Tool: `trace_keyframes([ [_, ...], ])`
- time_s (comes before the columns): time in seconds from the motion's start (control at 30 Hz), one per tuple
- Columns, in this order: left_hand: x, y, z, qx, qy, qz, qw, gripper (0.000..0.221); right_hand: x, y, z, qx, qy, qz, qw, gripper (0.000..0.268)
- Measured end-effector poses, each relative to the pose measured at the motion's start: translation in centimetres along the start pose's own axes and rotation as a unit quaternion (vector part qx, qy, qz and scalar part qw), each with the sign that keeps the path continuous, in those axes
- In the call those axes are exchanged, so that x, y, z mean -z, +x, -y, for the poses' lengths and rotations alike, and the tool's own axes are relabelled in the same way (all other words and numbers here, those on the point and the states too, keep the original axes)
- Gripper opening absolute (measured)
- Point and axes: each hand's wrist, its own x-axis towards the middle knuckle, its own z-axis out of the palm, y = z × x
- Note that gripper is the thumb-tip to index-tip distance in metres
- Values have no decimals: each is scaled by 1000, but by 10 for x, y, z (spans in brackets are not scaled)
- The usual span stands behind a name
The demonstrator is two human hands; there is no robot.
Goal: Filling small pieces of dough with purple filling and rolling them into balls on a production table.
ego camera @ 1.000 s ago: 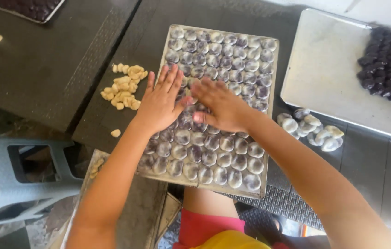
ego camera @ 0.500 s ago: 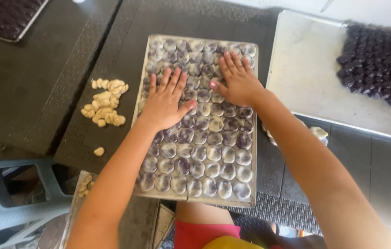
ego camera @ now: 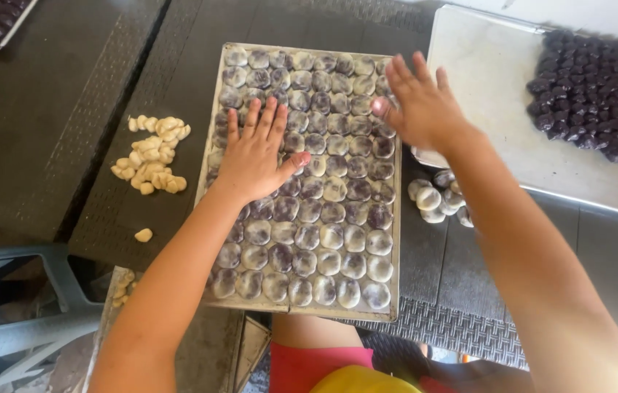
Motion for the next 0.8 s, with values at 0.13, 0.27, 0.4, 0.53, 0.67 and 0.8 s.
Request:
trace_keyframes([
  [0.13, 6, -3, -4, 10, 2, 14, 1000, 105, -11, 15, 6, -39, -78, 72, 994, 94],
  [0.27, 5, -4, -4, 14, -4, 18, 1000, 105, 7, 21, 7, -42, -73, 74, 994, 99],
  [0.4, 10, -5, -8, 20, -2, 33, 999, 107, -1, 32, 11, -67, -63, 94, 991, 103],
  [0.53, 8, -4, -6, 22, 8, 29, 999, 106, 8, 47, 10, -59, -80, 98, 990, 108],
  [0.67, 4, -2, -7, 18, 4, 17, 1000, 106, 8, 50, 29, -2, -60, 48, 997, 97],
  [0.8, 8, -5, -8, 29, -2, 27, 999, 105, -13, 60, 31, -4, -68, 80, 994, 104],
])
